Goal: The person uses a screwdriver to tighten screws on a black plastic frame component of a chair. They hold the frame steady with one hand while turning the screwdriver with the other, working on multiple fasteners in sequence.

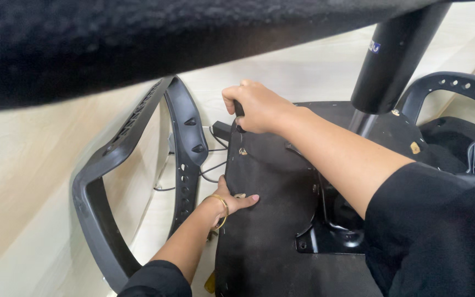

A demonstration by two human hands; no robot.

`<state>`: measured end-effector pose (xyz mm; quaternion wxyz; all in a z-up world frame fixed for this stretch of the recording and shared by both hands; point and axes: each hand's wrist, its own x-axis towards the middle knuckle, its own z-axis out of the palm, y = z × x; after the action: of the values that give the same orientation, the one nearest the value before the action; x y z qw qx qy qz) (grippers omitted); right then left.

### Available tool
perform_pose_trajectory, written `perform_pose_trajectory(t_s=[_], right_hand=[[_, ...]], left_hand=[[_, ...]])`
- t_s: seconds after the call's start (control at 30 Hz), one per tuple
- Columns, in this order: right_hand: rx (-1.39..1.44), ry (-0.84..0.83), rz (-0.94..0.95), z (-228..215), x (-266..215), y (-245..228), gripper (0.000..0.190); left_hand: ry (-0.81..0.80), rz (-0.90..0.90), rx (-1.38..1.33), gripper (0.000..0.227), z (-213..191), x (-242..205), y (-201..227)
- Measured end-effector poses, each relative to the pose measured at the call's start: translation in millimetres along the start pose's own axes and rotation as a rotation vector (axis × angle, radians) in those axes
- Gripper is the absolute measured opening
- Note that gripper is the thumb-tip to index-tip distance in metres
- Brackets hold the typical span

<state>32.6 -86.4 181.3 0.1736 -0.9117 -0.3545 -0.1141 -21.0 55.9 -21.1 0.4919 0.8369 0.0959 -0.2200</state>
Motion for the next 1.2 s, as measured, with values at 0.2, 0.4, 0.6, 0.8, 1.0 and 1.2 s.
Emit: perform_pose_trajectory(t_s=[0.2,0.4,0.6,0.8,1.0,1.2], right_hand=[[-0.011,0.115,0.238,-4,-9,3,0.028],[-0.286,-0.039,0.421,-14,-3,-1,0.053],[-0.097,-0.021,0.269,-26,-9,6,0.044],[-0.147,-0.144,0.081,-32,-8,2,0.037],[-0.055,-0.171,0.127,-16,-7,-10,0.029],[0.09,0.132,0.302,3,-2,3,0.052]], left_hand=[[-0.07,-0.093,0.231,0.154,-4,17,10],[-0.107,-0.128,0.231,0.16,-7,19,15],[-0.093,-0.117,0.185,0.161,-4,19,18],[-0.099,-0.146,0.247,0.16,-4,23,16],[-0.102,-0.089,0.263,0.161,-6,25,13],[-0.138,-0.105,0.213,0.163,-9,12,20]])
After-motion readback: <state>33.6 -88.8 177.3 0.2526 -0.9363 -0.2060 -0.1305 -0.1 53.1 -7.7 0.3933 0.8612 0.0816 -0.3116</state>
